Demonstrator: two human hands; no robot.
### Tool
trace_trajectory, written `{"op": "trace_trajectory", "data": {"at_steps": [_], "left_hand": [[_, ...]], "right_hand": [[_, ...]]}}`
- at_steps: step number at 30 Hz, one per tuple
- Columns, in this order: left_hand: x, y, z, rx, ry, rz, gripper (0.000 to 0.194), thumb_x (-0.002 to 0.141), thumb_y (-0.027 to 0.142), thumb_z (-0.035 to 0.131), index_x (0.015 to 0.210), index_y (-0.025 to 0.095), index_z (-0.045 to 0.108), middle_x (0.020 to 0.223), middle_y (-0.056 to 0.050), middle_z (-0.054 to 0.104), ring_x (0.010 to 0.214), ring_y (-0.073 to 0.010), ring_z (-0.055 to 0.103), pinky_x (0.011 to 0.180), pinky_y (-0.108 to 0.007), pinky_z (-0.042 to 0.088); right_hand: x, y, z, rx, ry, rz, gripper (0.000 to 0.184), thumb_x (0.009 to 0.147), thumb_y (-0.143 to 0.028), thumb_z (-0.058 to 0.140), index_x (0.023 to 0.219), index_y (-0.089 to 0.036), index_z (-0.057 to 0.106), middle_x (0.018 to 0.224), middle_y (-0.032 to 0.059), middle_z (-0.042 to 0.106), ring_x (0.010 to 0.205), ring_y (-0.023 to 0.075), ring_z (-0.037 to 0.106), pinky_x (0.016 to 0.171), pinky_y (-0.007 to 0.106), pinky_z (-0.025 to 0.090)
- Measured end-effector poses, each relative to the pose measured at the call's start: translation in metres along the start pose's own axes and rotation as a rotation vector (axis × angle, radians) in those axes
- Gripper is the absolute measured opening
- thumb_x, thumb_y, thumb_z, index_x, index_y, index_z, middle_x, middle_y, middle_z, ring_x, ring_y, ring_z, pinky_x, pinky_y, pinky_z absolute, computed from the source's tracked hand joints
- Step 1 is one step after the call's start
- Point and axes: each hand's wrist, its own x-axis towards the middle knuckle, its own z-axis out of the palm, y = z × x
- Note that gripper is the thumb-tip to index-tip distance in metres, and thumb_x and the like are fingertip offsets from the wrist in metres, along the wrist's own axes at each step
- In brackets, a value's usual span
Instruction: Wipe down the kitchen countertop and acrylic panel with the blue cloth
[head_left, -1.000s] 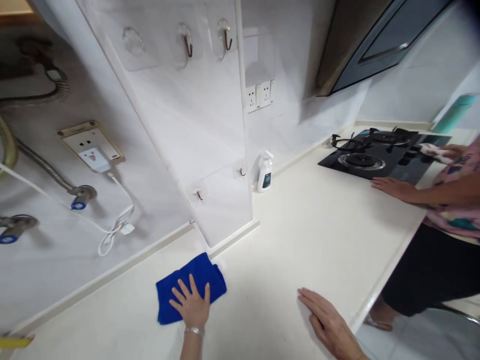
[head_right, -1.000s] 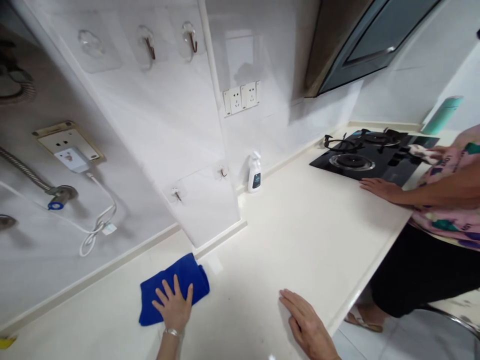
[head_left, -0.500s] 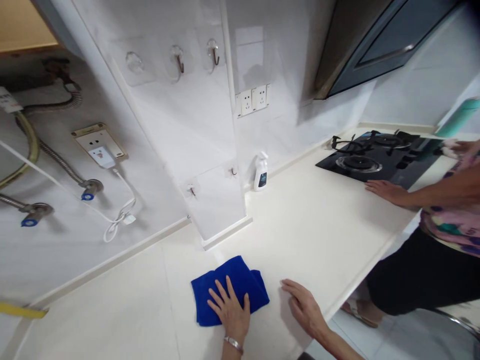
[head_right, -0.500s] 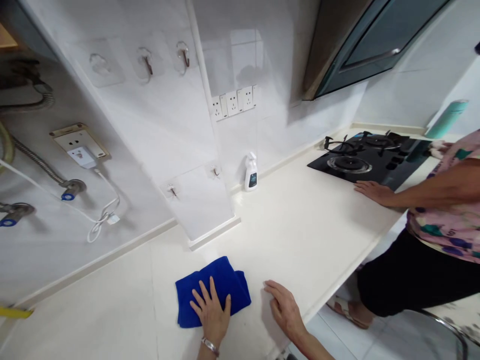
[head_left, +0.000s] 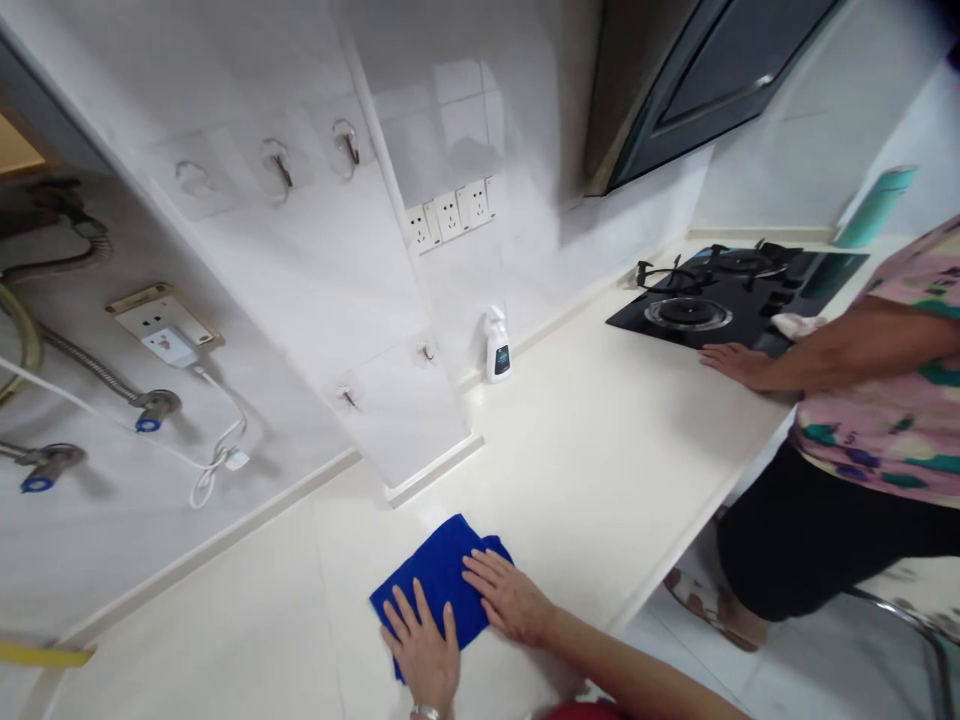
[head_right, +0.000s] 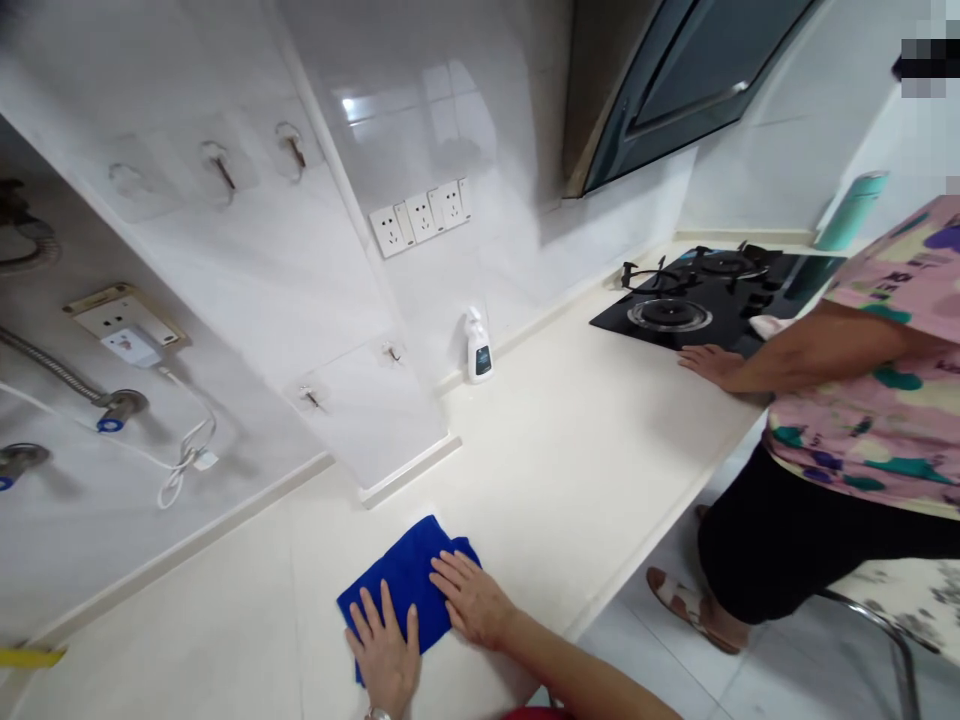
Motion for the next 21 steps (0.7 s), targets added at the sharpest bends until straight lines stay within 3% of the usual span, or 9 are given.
{"op": "trace_trajectory", "data": {"at_steps": [4, 8, 11, 14, 17, 21], "left_hand": [[-0.021, 0.033, -0.007, -0.054, -0.025, 0.082, 0.067, 0.088, 0.051, 0.045, 0.147, 0.019, 0.04, 0.158, -0.019, 0.033, 0.147, -0.0436, 0.024, 0.115, -0.065, 0.029], [-0.011, 0.029, -0.027, -0.212, -0.133, 0.135, 0.059, 0.092, 0.048, 0.039, 0.145, 0.023, 0.044, 0.15, -0.014, 0.047, 0.136, -0.0353, 0.042, 0.109, -0.055, 0.042], [0.018, 0.011, -0.038, -0.334, -0.168, 0.099, 0.06, 0.095, 0.045, 0.033, 0.145, 0.015, 0.043, 0.142, -0.016, 0.054, 0.129, -0.0277, 0.049, 0.112, -0.046, 0.042], [0.051, 0.0, -0.042, -0.348, -0.185, 0.091, 0.054, 0.093, 0.038, 0.039, 0.136, 0.01, 0.053, 0.131, -0.018, 0.06, 0.124, -0.0276, 0.052, 0.111, -0.045, 0.041], [0.072, -0.002, -0.046, -0.355, -0.237, 0.12, 0.035, 0.087, 0.034, 0.049, 0.107, 0.015, 0.071, 0.099, -0.013, 0.07, 0.103, -0.0266, 0.061, 0.103, -0.044, 0.047], [0.081, -0.006, -0.063, -0.442, -0.3, 0.173, 0.02, 0.084, 0.034, 0.054, 0.081, 0.022, 0.069, 0.085, -0.005, 0.071, 0.086, -0.0207, 0.065, 0.088, -0.036, 0.052]], "right_hand": [[-0.032, 0.04, -0.037, 0.012, -0.02, -0.004, 0.057, 0.084, -0.016, 0.049, 0.141, -0.021, 0.05, 0.149, 0.0098, 0.049, 0.142, 0.0239, 0.039, 0.12, 0.053, 0.031], [-0.04, 0.071, -0.056, 0.077, 0.027, 0.108, 0.039, 0.092, -0.021, 0.044, 0.128, -0.027, 0.06, 0.134, 0.0062, 0.063, 0.13, 0.0202, 0.053, 0.113, 0.047, 0.042], [-0.015, 0.084, -0.05, 0.073, 0.106, 0.273, 0.04, 0.096, -0.025, 0.038, 0.132, -0.024, 0.056, 0.131, 0.0108, 0.062, 0.122, 0.023, 0.056, 0.106, 0.047, 0.048], [0.025, 0.086, -0.037, 0.057, 0.13, 0.382, 0.045, 0.093, -0.027, 0.046, 0.137, -0.019, 0.049, 0.135, 0.0167, 0.055, 0.124, 0.0301, 0.05, 0.104, 0.054, 0.044], [0.054, 0.08, -0.03, 0.072, 0.1, 0.43, 0.034, 0.084, -0.023, 0.057, 0.117, -0.016, 0.062, 0.121, 0.0176, 0.06, 0.115, 0.0325, 0.052, 0.097, 0.053, 0.045], [0.059, 0.07, -0.045, 0.145, 0.083, 0.408, 0.012, 0.082, -0.019, 0.057, 0.091, -0.018, 0.064, 0.099, 0.0101, 0.065, 0.097, 0.0242, 0.057, 0.089, 0.041, 0.048]]}}
